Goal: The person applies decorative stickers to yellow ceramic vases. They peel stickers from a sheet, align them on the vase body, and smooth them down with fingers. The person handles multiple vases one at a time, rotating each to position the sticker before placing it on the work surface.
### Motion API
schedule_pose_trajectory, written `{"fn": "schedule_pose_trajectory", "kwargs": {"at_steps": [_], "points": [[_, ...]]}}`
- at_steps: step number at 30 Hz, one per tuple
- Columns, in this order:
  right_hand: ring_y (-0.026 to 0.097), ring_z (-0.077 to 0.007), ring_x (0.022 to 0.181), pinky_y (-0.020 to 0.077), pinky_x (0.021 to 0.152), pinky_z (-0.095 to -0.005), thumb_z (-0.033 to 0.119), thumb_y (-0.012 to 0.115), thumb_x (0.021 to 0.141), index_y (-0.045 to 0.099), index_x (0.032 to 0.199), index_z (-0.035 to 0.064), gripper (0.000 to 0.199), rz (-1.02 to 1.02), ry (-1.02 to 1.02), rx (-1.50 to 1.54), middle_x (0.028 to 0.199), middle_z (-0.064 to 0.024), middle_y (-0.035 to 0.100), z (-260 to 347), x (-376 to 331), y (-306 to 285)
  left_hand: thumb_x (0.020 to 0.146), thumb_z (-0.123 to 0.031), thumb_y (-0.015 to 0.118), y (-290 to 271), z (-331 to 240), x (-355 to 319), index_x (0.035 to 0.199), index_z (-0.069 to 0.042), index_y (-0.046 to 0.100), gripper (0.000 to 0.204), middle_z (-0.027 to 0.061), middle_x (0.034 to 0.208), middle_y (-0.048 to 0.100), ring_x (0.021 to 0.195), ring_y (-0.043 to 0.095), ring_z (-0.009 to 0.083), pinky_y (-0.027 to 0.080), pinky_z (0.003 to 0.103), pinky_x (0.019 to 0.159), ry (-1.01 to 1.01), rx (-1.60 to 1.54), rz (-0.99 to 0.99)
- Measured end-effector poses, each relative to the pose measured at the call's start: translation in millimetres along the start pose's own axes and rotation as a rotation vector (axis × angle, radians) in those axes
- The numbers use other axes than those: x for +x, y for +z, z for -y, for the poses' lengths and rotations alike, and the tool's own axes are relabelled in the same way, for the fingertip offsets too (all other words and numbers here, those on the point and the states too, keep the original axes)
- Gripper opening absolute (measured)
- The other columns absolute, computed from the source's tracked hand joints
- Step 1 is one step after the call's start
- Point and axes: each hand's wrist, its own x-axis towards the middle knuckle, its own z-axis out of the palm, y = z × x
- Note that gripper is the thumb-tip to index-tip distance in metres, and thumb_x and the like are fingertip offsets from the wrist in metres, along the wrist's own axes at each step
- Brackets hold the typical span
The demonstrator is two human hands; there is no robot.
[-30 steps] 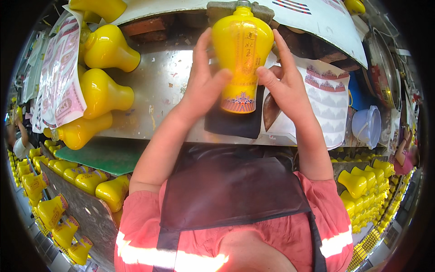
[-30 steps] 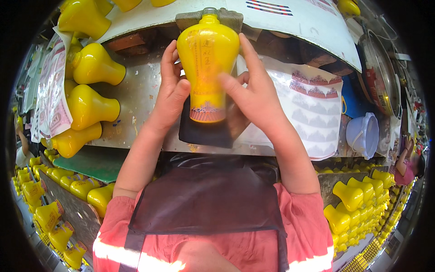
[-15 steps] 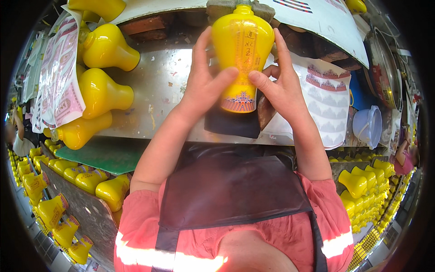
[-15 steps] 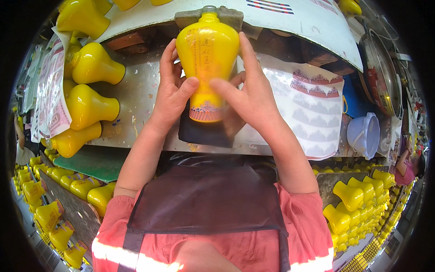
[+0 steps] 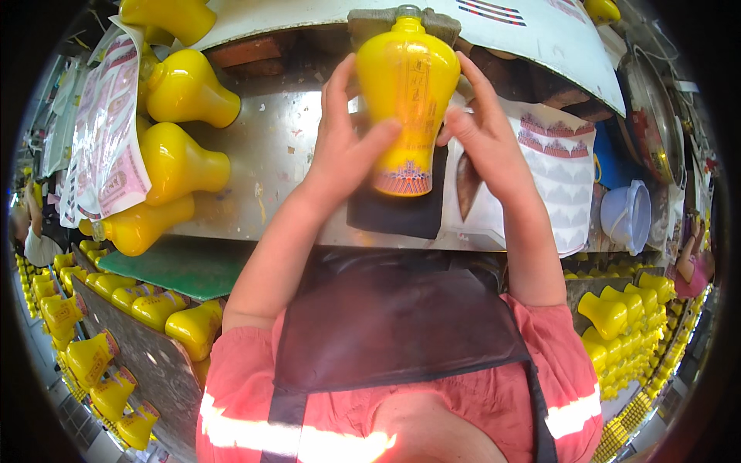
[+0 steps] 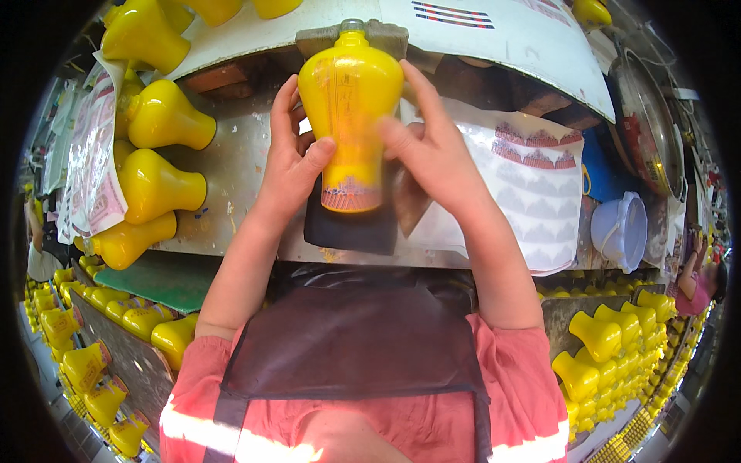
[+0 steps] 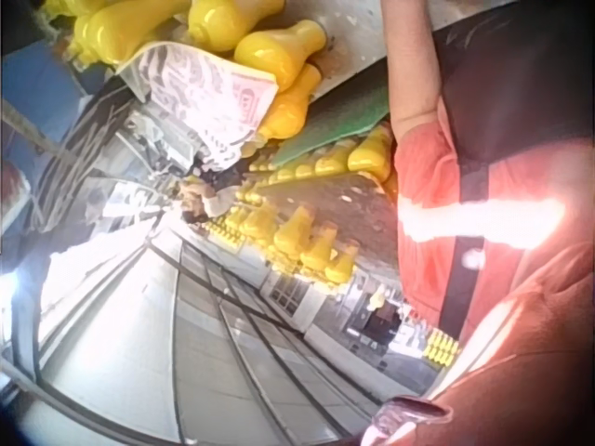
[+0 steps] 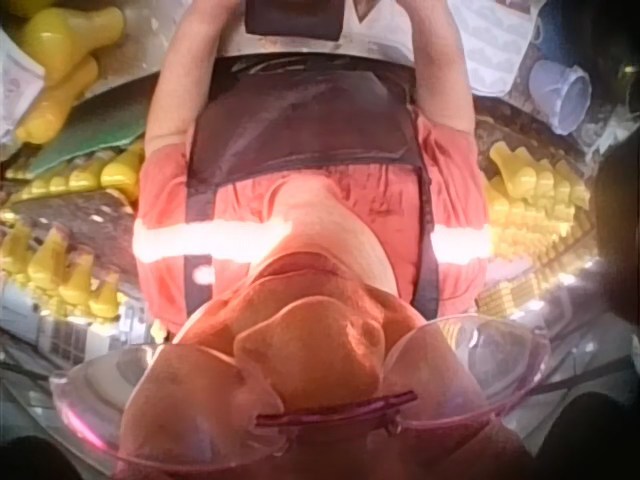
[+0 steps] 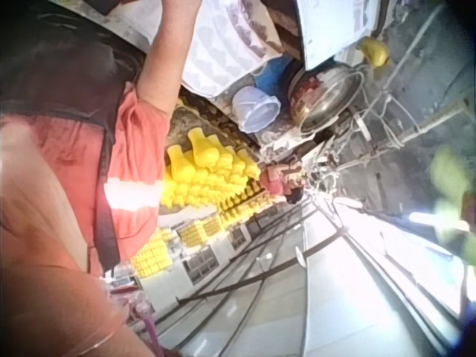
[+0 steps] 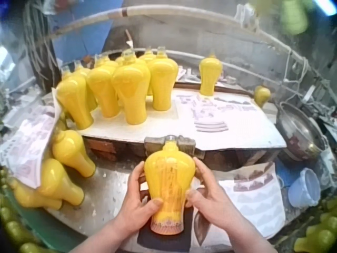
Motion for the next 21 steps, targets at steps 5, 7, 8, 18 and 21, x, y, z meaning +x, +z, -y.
{"fn": "schedule_pose_trajectory", "kwargs": {"at_steps": [5, 7, 8, 18, 21], "points": [[0.054, -0.0070, 0.064, 0.0467, 0.060, -0.0258, 0.030, 0.078, 0.083, 0.061, 0.136, 0.0038, 0.062, -0.048, -0.084, -0.144, 0.092, -0.0073, 0.068, 27, 15, -6, 0.076, -0.032, 0.085, 1, -3, 8, 0.160, -0.004, 0.018, 0.111, 0.0215, 0.154, 0.031, 0.145, 0.034, 0.0375, 0.034, 0.049, 0.119, 0.059, 0.159, -0.037], [0.066, -0.0220, 0.084, 0.0531, 0.076, -0.0336, 0.036, 0.081, 0.080, 0.062, 0.132, 0.0022, 0.065, -0.072, -0.154, -0.335, 0.107, -0.0148, 0.070, 35, 22, -2, 0.075, -0.033, 0.085, 4, -4, 9, 0.159, -0.004, 0.020, 0.110, 0.0223, 0.153, 0.031, 0.144, 0.035, 0.0387, 0.031, 0.049, 0.120, 0.056, 0.200, -0.050], [0.066, -0.0246, 0.090, 0.0529, 0.081, -0.0353, 0.037, 0.081, 0.080, 0.062, 0.132, 0.0019, 0.066, -0.086, -0.172, -0.370, 0.110, -0.0160, 0.070, 39, 25, 1, 0.074, -0.033, 0.085, 5, -4, 9, 0.159, -0.004, 0.021, 0.109, 0.0226, 0.153, 0.031, 0.144, 0.035, 0.0392, 0.030, 0.049, 0.121, 0.051, 0.214, -0.057], [0.067, -0.0372, 0.111, 0.0529, 0.096, -0.0424, 0.037, 0.077, 0.080, 0.061, 0.132, 0.0028, 0.064, -0.114, -0.125, -0.440, 0.122, -0.0220, 0.067, 43, 32, 13, 0.071, -0.034, 0.087, 9, 0, 9, 0.155, -0.005, 0.027, 0.107, 0.0220, 0.149, 0.036, 0.141, 0.038, 0.0398, 0.032, 0.048, 0.119, 0.055, 0.186, -0.096], [0.068, -0.0343, 0.110, 0.0542, 0.093, -0.0403, 0.028, 0.075, 0.084, 0.062, 0.137, 0.0098, 0.057, -0.077, -0.140, -0.367, 0.126, -0.0219, 0.066, 37, 32, 6, 0.070, -0.034, 0.087, 9, 0, 9, 0.154, -0.005, 0.028, 0.107, 0.0220, 0.148, 0.037, 0.140, 0.039, 0.0400, 0.033, 0.048, 0.118, 0.063, 0.188, -0.103]]}}
